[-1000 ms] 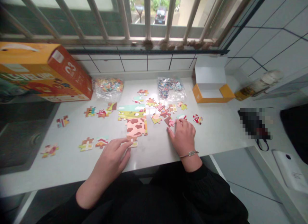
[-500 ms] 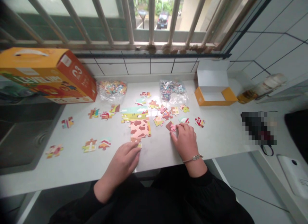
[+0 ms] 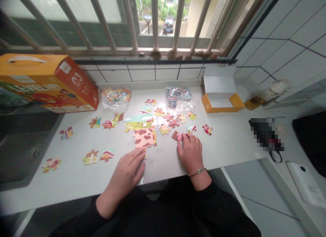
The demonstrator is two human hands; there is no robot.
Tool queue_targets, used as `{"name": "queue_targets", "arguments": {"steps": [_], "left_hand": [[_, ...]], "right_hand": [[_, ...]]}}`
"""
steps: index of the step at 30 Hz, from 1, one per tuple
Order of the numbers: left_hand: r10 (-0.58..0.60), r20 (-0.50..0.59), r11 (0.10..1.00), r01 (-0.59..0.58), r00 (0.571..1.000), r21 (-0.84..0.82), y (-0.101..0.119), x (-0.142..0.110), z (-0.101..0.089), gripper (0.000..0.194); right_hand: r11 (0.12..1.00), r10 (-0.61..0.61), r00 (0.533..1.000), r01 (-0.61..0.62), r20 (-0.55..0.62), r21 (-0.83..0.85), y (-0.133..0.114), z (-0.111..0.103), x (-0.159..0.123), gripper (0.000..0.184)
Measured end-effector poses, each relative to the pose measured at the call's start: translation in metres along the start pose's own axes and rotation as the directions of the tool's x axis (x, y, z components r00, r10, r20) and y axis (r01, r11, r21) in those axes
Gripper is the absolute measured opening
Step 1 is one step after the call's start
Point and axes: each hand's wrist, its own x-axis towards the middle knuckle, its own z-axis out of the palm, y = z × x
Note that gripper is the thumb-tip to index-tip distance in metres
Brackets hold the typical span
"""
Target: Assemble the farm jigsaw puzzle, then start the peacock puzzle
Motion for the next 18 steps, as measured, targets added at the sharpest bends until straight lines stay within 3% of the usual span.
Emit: {"name": "queue_targets", "arguments": {"steps": [8, 12, 18], "left_hand": [[0.009, -0.016, 1.000, -0.009, 1.000, 0.003, 0.001, 0.002, -0.002, 0.038], [0.027, -0.056, 0.999, -0.025, 0.998, 0.035, 0.000, -0.020, -0.012, 0.029], [-0.012, -0.086, 0.982, 0.028, 0.996, 0.189, -0.007, -0.055, -0.017, 0.031]], "right_hand": [[1.000, 0.006, 0.999, -0.005, -0.038, 0.030, 0.000, 0.005, 0.001, 0.039], [0.999, 0.008, 0.999, -0.006, -0.052, 0.047, 0.001, 0.005, 0.003, 0.038], [0.998, 0.020, 1.000, -0.019, -0.012, 0.067, -0.001, 0.003, 0.003, 0.040]]}}
